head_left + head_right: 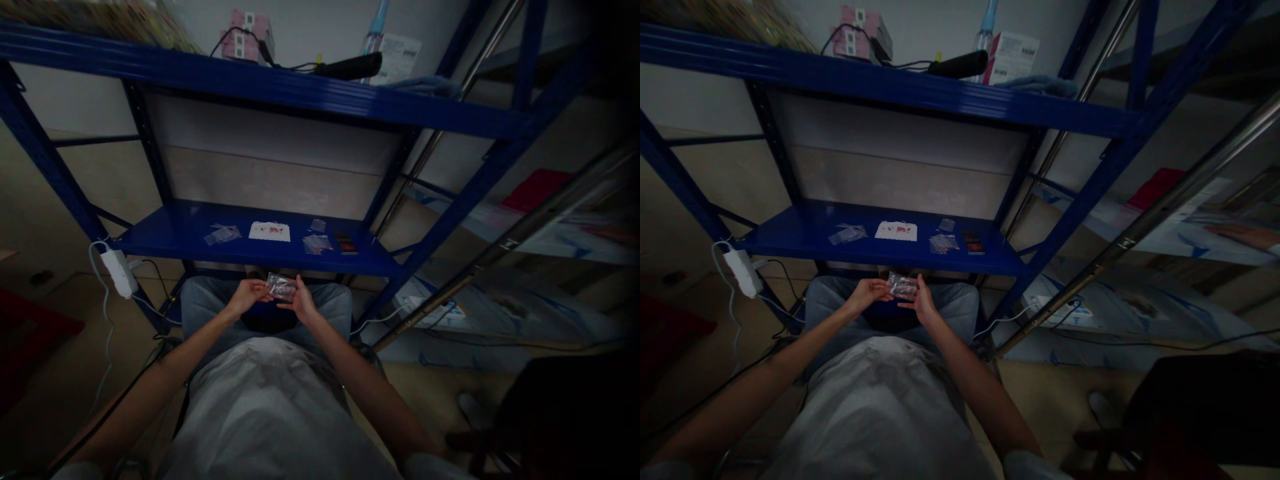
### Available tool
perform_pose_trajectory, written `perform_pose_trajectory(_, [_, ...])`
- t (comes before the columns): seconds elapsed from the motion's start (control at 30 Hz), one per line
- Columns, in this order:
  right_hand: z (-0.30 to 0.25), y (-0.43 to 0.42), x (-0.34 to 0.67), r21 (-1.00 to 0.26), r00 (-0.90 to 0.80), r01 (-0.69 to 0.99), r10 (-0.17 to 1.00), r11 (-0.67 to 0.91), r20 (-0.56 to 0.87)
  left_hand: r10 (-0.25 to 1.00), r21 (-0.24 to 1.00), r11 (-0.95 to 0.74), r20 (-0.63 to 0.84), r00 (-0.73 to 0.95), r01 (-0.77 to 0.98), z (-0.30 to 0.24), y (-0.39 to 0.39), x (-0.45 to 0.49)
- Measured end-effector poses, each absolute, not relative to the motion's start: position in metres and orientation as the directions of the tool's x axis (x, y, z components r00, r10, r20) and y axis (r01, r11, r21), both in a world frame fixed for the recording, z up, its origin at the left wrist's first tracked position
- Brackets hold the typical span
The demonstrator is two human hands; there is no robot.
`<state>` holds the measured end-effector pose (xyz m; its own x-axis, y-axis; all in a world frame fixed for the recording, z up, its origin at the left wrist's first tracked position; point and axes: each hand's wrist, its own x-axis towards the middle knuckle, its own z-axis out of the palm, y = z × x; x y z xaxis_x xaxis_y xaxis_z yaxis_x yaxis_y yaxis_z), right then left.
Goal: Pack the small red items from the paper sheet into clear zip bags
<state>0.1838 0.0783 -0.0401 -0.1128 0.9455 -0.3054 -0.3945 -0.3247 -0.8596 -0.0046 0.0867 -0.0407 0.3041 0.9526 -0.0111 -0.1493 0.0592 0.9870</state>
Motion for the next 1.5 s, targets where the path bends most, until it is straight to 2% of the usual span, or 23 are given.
perform_pose_trajectory(0.1, [-0.054, 0.087, 0.164, -0.859, 0.038, -0.385, 0.924, -0.337, -0.379, 0.952, 0.993, 0.018, 0.018, 0.305, -0.116, -0.042, 0.087, -0.004])
perform_pose_trajectory(0.23, [-0.073, 0.095, 0.138, -0.854, 0.223, -0.435, 0.884, -0.286, -0.410, 0.966, 0.996, -0.048, 0.066, 0.252, -0.077, -0.039, 0.088, -0.007])
perform_pose_trajectory(0.5, [-0.082, 0.106, 0.107, -0.831, 0.295, -0.522, 0.874, -0.191, -0.386, 0.969, 0.985, -0.168, 0.170, 0.181, -0.028, -0.030, 0.084, -0.006])
perform_pose_trajectory(0.77, [-0.085, 0.109, 0.107, -0.873, 0.325, -0.475, 0.899, -0.112, -0.292, 0.919, 0.926, -0.355, 0.320, 0.231, 0.130, -0.020, 0.069, -0.001])
perform_pose_trajectory(0.93, [-0.083, 0.105, 0.107, -0.873, 0.338, -0.477, 0.895, -0.102, -0.290, 0.893, 0.879, -0.430, 0.381, 0.240, 0.206, -0.018, 0.067, -0.001])
perform_pose_trajectory(1.13, [-0.082, 0.101, 0.102, -0.852, 0.373, -0.510, 0.862, -0.120, -0.344, 0.915, 0.890, -0.387, 0.339, 0.217, 0.243, -0.026, 0.065, 0.004])
perform_pose_trajectory(1.27, [-0.085, 0.104, 0.101, -0.842, 0.372, -0.526, 0.857, -0.122, -0.356, 0.956, 0.947, -0.275, 0.250, 0.156, 0.165, -0.034, 0.070, 0.009])
perform_pose_trajectory(1.5, [-0.072, 0.138, 0.105, -0.826, 0.349, -0.552, 0.868, -0.115, -0.354, 0.970, 0.968, -0.240, 0.236, 0.055, 0.071, -0.031, 0.099, 0.004])
